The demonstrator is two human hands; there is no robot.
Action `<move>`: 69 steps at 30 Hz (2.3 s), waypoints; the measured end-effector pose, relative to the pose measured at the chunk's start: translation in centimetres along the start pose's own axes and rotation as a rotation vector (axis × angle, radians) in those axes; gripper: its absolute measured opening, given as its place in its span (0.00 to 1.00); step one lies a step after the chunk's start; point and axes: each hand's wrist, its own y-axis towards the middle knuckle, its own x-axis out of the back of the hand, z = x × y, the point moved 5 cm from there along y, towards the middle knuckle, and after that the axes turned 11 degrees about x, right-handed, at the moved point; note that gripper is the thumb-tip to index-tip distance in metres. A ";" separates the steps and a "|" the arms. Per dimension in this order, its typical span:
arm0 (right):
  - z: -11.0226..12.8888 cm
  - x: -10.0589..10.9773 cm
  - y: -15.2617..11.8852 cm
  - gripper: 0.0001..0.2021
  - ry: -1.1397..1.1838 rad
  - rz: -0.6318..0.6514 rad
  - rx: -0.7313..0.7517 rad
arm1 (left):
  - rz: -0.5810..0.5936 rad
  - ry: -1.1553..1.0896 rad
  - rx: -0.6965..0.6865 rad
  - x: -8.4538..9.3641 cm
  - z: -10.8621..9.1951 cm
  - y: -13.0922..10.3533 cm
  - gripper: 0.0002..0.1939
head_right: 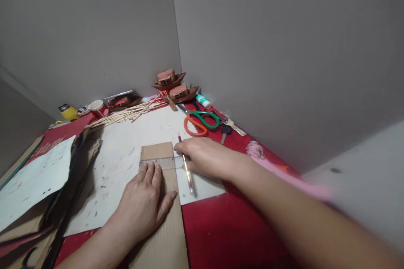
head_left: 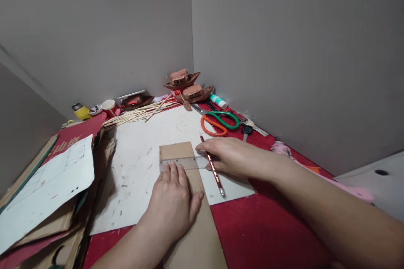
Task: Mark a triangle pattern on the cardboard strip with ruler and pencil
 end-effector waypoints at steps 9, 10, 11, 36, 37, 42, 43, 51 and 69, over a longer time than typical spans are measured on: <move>-0.4 0.4 0.2 0.15 0.073 -0.056 -0.011 | 0.044 -0.049 0.015 0.2 0.1 0.0 0.36; -0.4 0.8 0.2 0.16 0.111 -0.132 -0.016 | 0.049 -0.058 0.015 0.3 0.1 0.0 0.36; -0.5 1.2 0.3 0.18 0.168 -0.224 -0.023 | 0.055 -0.065 0.016 0.3 0.2 0.0 0.36; -0.1 -4.5 6.8 0.17 0.915 -0.454 -0.132 | 0.105 -0.108 0.017 -0.1 0.1 0.0 0.37; -0.1 -4.5 6.8 0.17 0.903 -0.454 -0.128 | 0.111 -0.110 0.017 -0.2 0.1 0.0 0.37; 0.0 -4.5 6.9 0.15 0.864 -0.446 -0.107 | 0.132 -0.110 0.017 -0.2 0.1 0.1 0.38; 0.0 -4.5 6.9 0.15 0.861 -0.444 -0.106 | 0.135 -0.109 0.018 -0.2 0.1 0.0 0.38; 0.0 -4.5 7.0 0.12 0.858 -0.437 -0.091 | 0.142 -0.107 0.019 -0.1 0.2 0.1 0.38; 0.1 -4.5 6.9 0.17 0.810 -0.479 -0.046 | 0.125 -0.097 0.013 -0.1 0.1 0.0 0.37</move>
